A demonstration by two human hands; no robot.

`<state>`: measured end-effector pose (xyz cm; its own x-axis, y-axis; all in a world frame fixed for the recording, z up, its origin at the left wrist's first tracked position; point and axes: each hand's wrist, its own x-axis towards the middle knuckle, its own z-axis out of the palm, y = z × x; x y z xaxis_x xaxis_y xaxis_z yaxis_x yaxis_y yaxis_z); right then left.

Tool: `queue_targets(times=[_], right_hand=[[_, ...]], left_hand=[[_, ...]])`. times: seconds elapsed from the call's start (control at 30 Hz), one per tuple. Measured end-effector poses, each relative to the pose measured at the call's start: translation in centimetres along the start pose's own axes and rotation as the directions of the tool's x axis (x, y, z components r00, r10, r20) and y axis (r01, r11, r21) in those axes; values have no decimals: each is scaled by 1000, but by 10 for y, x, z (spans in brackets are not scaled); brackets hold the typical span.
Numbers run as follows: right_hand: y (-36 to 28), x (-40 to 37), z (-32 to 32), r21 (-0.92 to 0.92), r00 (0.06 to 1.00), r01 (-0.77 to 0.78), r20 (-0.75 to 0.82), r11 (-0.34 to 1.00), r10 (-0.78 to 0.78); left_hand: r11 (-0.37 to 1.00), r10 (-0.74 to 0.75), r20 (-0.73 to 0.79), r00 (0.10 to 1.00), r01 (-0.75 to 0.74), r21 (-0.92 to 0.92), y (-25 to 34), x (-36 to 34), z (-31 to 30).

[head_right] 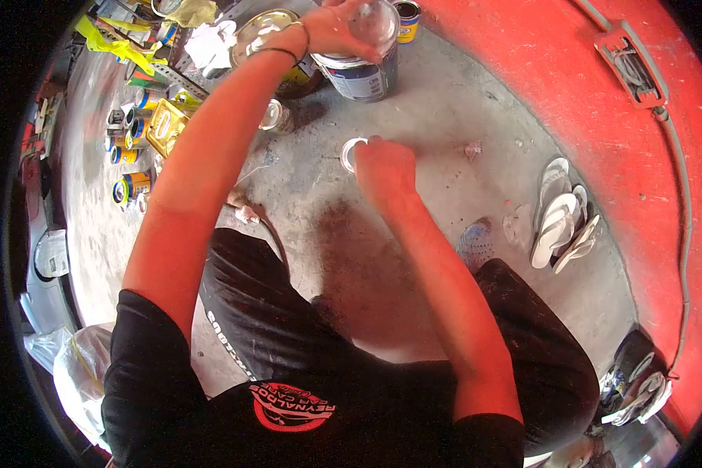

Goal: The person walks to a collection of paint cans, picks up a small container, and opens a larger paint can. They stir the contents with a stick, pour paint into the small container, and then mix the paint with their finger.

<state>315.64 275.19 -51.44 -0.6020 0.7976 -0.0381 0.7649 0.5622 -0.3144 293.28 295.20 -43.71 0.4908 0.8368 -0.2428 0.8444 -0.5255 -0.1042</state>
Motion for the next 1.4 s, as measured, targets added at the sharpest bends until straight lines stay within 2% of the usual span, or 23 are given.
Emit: queue_targets(times=[0.13,0.2,0.27,0.33,0.37,0.47,0.57,0.67,0.7,0.8,0.83,0.9,0.93,0.97,1.0,1.07,1.13,1.2,1.23,1.3,1.37,1.4], right_hand=[[-1,1,5,-18,996,-10,-83,1000,9],[-1,1,4,-19,999,-13,-35,1000,12],[-2,3,-1,-19,999,-17,32,1000,17],[-4,3,-7,-26,992,-23,121,999,26],[-5,1,-9,1,993,-20,115,1000,20],[-6,-2,-9,77,998,-1,59,997,-3],[-6,-6,-10,118,1000,17,-25,993,-15],[-2,-10,-7,103,999,20,-29,994,-17],[1,-10,-5,94,999,26,-29,995,-23],[4,-10,0,93,1000,18,-22,996,-16],[5,-8,0,95,1000,18,-23,995,-16],[12,-5,7,31,1000,2,-23,1000,-2],[15,-1,13,4,1000,10,-24,1000,-10],[18,-1,14,-6,1000,4,-28,1000,-4],[19,0,14,-8,999,13,-31,1000,-13],[10,5,6,-41,999,-17,42,999,18],[2,6,-7,-11,993,22,120,1000,-21],[-9,7,-20,27,982,-60,180,998,54],[-12,8,-25,40,972,-114,211,993,103],[-14,9,-24,46,984,-61,173,997,52],[-19,5,-28,83,993,-18,117,996,8],[-19,3,-25,68,995,7,96,998,-14]], left_hand=[[992,-121,144,982,126,-24,25,4,-7],[853,-362,7,932,333,-403,24,5,7],[897,-302,-51,952,266,-354,15,5,16],[997,11,0,1000,-11,-80,11,3,0],[985,160,57,985,-163,49,10,2,-9],[972,222,115,968,-229,50,13,-1,-30],[986,119,57,991,-125,113,20,0,-30],[983,159,-333,929,-118,141,-13,12,49],[946,170,171,971,-209,249,8,20,-7],[989,135,67,989,-130,-70,5,19,2],[991,96,6,995,-95,-94,7,8,2],[998,-10,72,997,15,-59,28,-11,-12],[996,-80,108,991,84,-35,34,-17,-21],[949,-238,56,970,244,-200,33,-11,-3],[847,-410,28,912,392,-359,29,-6,23],[849,-470,-85,878,424,-316,43,-19,22],[824,-558,-179,810,514,-238,60,-18,32],[821,-563,-328,759,464,-333,75,-33,58],[823,-531,-356,769,369,-431,79,-56,51],[786,-466,-412,783,153,-599,86,-130,47],[689,-464,-338,819,94,-719,85,-227,24],[599,-540,-249,804,160,-784,82,-278,15]])
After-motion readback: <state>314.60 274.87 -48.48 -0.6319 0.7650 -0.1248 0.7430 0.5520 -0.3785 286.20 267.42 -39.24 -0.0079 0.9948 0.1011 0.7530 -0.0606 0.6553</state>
